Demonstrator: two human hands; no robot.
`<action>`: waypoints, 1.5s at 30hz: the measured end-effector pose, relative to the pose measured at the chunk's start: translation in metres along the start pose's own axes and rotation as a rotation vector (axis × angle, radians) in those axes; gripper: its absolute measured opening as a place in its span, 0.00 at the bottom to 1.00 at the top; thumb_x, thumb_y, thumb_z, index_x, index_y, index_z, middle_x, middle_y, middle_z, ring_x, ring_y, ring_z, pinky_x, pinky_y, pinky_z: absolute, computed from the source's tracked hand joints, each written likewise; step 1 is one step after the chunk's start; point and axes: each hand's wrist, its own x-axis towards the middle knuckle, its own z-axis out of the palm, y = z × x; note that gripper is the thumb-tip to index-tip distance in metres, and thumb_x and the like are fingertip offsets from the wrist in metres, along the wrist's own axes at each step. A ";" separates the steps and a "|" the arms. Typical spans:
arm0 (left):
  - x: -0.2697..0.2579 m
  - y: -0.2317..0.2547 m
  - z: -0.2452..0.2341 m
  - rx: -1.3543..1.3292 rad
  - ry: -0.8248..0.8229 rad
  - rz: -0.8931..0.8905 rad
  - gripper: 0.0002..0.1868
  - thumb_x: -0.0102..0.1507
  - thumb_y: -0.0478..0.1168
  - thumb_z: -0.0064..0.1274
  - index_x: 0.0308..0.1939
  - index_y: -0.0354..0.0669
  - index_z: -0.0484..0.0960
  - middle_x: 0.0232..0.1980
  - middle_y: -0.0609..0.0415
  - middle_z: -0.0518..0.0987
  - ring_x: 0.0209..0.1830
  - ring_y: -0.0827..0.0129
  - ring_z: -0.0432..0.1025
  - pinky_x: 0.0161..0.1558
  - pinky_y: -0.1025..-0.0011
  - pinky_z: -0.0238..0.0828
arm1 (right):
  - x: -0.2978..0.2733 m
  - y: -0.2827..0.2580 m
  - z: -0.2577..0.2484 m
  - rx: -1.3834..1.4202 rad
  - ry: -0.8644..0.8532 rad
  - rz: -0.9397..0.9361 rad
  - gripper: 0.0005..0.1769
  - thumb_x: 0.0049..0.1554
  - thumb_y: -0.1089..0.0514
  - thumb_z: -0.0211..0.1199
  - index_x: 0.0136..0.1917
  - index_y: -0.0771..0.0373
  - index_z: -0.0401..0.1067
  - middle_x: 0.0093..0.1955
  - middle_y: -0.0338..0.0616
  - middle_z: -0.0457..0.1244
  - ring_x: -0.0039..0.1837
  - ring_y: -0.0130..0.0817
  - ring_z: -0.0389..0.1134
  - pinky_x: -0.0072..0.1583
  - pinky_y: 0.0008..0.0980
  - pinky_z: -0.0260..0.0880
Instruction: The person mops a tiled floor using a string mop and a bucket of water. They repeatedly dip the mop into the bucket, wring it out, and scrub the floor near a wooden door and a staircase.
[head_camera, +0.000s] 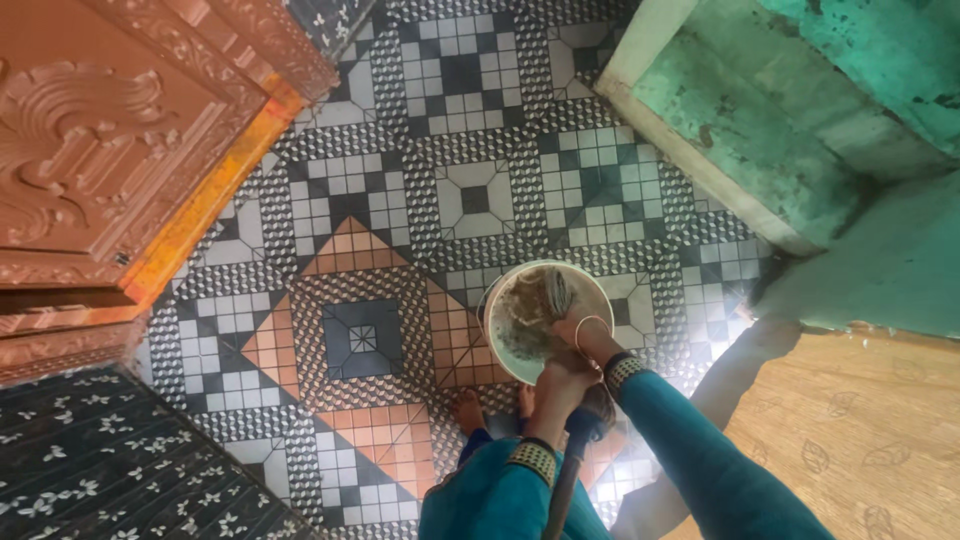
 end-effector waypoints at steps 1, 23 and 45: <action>0.003 0.008 -0.006 0.010 -0.049 -0.208 0.22 0.58 0.55 0.61 0.49 0.47 0.85 0.50 0.46 0.86 0.53 0.55 0.80 0.53 0.61 0.76 | -0.003 -0.003 -0.002 -0.121 0.098 -0.057 0.38 0.45 0.48 0.73 0.66 0.64 0.71 0.63 0.58 0.67 0.66 0.53 0.68 0.64 0.45 0.69; 0.031 -0.062 0.015 -1.301 -0.075 -0.905 0.24 0.61 0.48 0.63 0.55 0.35 0.82 0.43 0.50 0.85 0.36 0.64 0.81 0.40 0.66 0.79 | 0.001 0.067 -0.011 0.738 -0.315 -0.094 0.40 0.60 0.32 0.49 0.72 0.62 0.67 0.66 0.46 0.66 0.66 0.38 0.65 0.66 0.36 0.60; -0.039 -0.145 0.060 -2.263 -0.715 -0.769 0.43 0.67 0.63 0.43 0.72 0.28 0.62 0.63 0.31 0.74 0.63 0.35 0.70 0.62 0.42 0.70 | 0.007 0.031 0.053 1.981 -0.554 -0.217 0.31 0.59 0.45 0.60 0.68 0.67 0.67 0.58 0.54 0.68 0.56 0.47 0.70 0.55 0.41 0.73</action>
